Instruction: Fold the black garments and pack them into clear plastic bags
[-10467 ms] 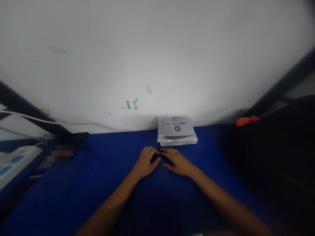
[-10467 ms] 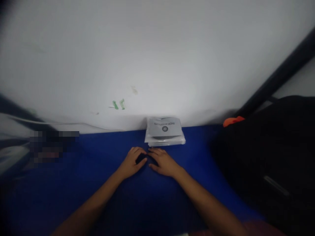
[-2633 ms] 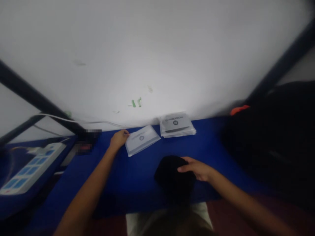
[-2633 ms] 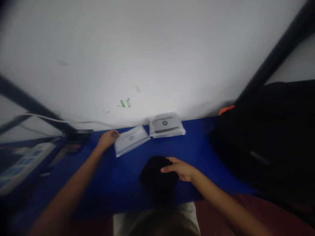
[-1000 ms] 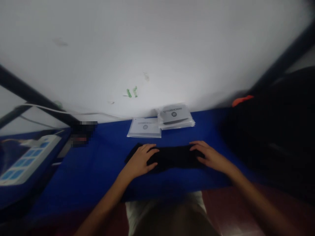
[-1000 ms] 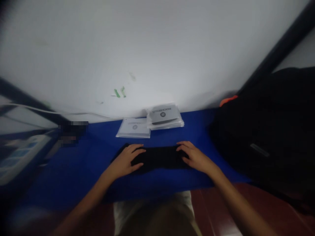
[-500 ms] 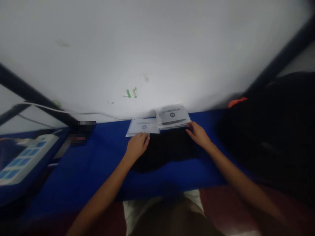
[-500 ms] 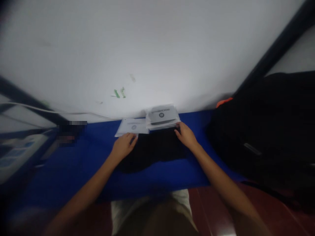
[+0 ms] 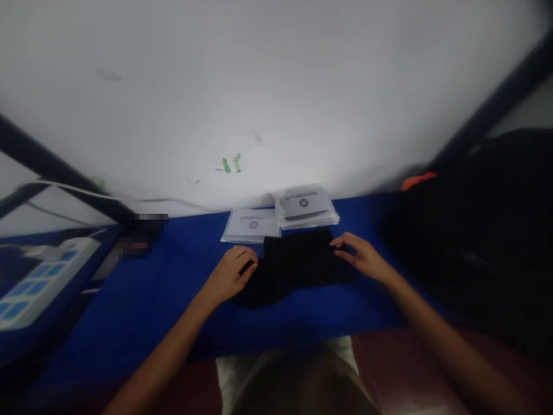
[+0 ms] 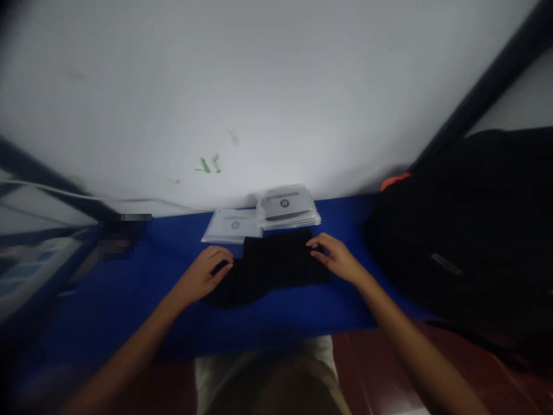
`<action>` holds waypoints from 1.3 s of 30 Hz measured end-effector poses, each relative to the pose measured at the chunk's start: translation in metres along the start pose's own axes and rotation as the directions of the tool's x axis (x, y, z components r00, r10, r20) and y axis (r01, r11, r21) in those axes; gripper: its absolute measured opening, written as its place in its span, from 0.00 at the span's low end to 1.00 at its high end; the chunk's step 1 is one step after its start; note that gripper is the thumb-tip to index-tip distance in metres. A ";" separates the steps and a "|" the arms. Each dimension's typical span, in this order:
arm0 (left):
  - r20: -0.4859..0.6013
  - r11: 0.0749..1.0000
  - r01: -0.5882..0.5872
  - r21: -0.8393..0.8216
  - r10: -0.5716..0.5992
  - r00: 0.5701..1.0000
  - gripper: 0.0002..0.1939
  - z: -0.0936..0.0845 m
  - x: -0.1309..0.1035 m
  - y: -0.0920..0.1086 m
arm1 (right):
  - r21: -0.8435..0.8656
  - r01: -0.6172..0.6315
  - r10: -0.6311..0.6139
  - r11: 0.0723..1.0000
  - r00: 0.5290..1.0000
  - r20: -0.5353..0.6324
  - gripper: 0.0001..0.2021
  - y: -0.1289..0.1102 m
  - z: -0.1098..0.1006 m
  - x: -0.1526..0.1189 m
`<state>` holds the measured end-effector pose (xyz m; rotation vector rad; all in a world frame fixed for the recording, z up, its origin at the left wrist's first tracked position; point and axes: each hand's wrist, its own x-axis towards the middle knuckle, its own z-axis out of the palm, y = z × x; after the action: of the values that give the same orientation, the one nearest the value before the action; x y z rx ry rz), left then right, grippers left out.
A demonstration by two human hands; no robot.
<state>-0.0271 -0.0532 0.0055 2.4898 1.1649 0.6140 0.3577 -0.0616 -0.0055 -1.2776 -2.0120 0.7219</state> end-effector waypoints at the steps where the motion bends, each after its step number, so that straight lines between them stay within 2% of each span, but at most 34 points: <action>1: -0.001 0.997 -0.007 -0.072 0.006 1.000 0.06 -0.006 -0.003 0.005 | 0.082 -0.046 0.045 0.996 0.999 0.008 0.11 -0.003 -0.006 -0.004; 3: 0.056 0.981 -0.003 -0.192 0.014 0.998 0.04 -0.016 -0.012 0.015 | 0.253 -0.154 0.138 0.955 0.987 0.078 0.15 -0.008 -0.017 -0.015; 6: 0.242 0.965 0.016 -0.263 0.050 0.969 0.02 -0.026 -0.029 0.028 | 0.474 -0.301 0.177 0.827 0.941 0.287 0.20 -0.008 -0.025 -0.030; 8: 0.372 0.954 0.041 -0.298 0.077 0.925 0.04 -0.025 -0.034 0.034 | 0.555 -0.414 0.179 0.721 0.886 0.428 0.21 -0.005 -0.020 -0.033; 10: 0.437 0.940 0.077 -0.332 0.081 0.896 0.06 -0.020 -0.031 0.037 | 0.582 -0.514 0.219 0.630 0.836 0.502 0.19 -0.002 -0.008 -0.027; 11: 0.430 0.938 0.086 -0.336 0.072 0.900 0.07 -0.015 -0.026 0.037 | 0.593 -0.544 0.250 0.594 0.825 0.507 0.18 -0.001 0.000 -0.020; 13: 0.343 0.949 0.053 -0.312 0.060 0.937 0.08 -0.004 -0.011 0.036 | 0.648 -0.541 0.296 0.536 0.839 0.456 0.16 -0.002 0.015 0.000; 16: 0.218 0.977 -0.081 -0.199 0.124 0.968 0.11 0.017 0.017 0.033 | 0.782 -0.483 0.333 0.395 0.868 0.368 0.13 -0.007 0.034 0.038; 19: 0.244 0.986 -0.157 -0.050 0.165 0.956 0.19 0.035 0.041 0.029 | 0.861 -0.456 0.422 0.226 0.842 0.335 0.09 -0.010 0.047 0.071; 21: 0.267 0.985 -0.174 0.010 0.165 0.949 0.23 0.044 0.049 0.027 | 0.892 -0.421 0.470 0.164 0.829 0.305 0.09 -0.009 0.052 0.083; 24: 0.258 0.983 -0.181 0.010 0.172 0.951 0.23 0.051 0.052 0.023 | 0.922 -0.354 0.501 0.154 0.832 0.236 0.08 -0.003 0.058 0.091; 28: 0.230 0.983 -0.170 -0.070 0.182 0.956 0.24 0.055 0.049 0.020 | 0.952 -0.250 0.554 0.178 0.825 0.113 0.04 0.004 0.058 0.092; 31: 0.172 0.983 -0.155 -0.098 0.170 0.970 0.19 0.052 0.049 0.014 | 0.962 -0.158 0.566 0.222 0.825 0.005 0.05 0.004 0.051 0.089; 33: 0.063 0.993 -0.104 -0.059 0.107 0.992 0.15 0.047 0.049 0.004 | 0.964 -0.088 0.555 0.251 0.829 -0.068 0.06 0.003 0.043 0.085; 35: -0.043 1.000 -0.022 0.011 0.023 0.999 0.16 0.041 0.047 -0.013 | 0.960 -0.021 0.542 0.278 0.829 -0.138 0.06 0.002 0.036 0.080; 37: -0.069 0.996 0.050 0.079 -0.045 0.997 0.18 0.036 0.045 -0.032 | 0.954 0.003 0.543 0.298 0.822 -0.173 0.06 0.003 0.030 0.075; 39: -0.037 0.984 0.105 0.143 -0.101 0.994 0.22 0.033 0.041 -0.048 | 0.949 -0.032 0.558 0.313 0.815 -0.157 0.09 0.004 0.026 0.071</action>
<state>-0.0177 0.0053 -0.0349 2.5268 1.3859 0.5586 0.3170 0.0026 -0.0093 -0.9330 -0.6193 1.3253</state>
